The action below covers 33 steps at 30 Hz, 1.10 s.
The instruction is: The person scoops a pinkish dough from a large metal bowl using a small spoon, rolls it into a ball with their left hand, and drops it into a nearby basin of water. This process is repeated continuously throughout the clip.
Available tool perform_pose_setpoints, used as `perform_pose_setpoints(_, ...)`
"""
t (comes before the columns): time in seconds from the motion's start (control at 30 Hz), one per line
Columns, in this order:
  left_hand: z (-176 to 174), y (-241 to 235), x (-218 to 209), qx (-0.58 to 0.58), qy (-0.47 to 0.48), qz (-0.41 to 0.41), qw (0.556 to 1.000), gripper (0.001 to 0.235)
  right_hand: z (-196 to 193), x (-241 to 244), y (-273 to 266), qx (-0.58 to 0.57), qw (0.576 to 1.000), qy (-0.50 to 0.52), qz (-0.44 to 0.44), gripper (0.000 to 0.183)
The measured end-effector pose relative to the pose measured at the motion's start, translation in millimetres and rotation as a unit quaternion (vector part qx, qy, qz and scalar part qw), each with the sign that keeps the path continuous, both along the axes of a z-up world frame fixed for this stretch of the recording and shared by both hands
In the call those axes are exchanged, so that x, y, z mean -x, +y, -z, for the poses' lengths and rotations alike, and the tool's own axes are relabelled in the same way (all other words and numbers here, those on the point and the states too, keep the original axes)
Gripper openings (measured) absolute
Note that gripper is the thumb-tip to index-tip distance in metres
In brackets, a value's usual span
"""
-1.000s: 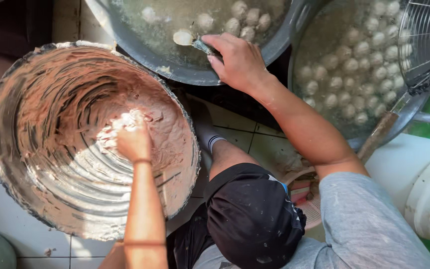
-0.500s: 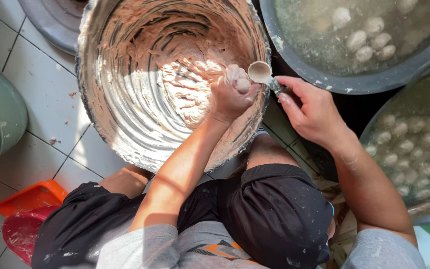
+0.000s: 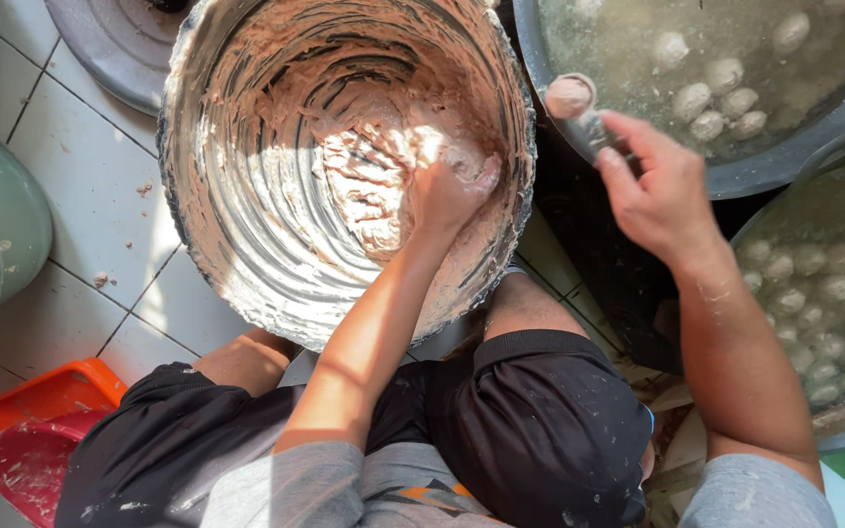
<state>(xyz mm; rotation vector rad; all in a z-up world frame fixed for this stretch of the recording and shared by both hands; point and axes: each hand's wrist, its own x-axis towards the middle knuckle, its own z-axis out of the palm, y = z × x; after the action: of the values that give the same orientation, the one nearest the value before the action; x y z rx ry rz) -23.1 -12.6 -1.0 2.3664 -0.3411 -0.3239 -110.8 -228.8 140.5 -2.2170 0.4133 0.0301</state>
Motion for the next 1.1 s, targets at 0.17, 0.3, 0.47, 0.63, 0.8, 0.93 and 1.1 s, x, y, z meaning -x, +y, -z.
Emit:
perform_pose_setpoints(0.17, -2, -1, 16, 0.175, 0.016, -0.062, 0.983, 0.036, -7, -2, -6, 0.074, 0.997, -0.032, 0.005, 0.028)
perform_pose_setpoints(0.3, -13, -11, 14, 0.196, -0.030, -0.027, 0.980, 0.034, -6, 6, 24, -0.083, 0.995, 0.045, -0.040, 0.035)
perform_pose_setpoints(0.47, -29, -15, 12, 0.137, -0.034, 0.021, 0.990, 0.022, -2, 8, 46, -0.107, 0.989, 0.050, -0.088, 0.036)
perform_pose_setpoints(0.63, -23, -9, -3, 0.001, 0.016, -0.025, 1.000, 0.046, 7, 6, 27, -0.266, 0.948, 0.166, 0.060, 0.037)
perform_pose_setpoints(0.8, -6, 1, -7, -0.015, 0.088, -0.068, 0.994, 0.041, 8, -6, -9, 0.009, 1.000, 0.007, 0.025, 0.037)
perform_pose_setpoints(0.93, 4, 1, 10, 0.029, 0.136, -0.051, 0.989, 0.046, 3, -6, -17, 0.108, 0.994, -0.033, 0.010, 0.030)
perform_pose_setpoints(1.1, -5, 0, 15, 0.208, -0.001, -0.039, 0.977, 0.027, -2, 9, 25, -0.031, 0.997, 0.038, -0.052, 0.032)
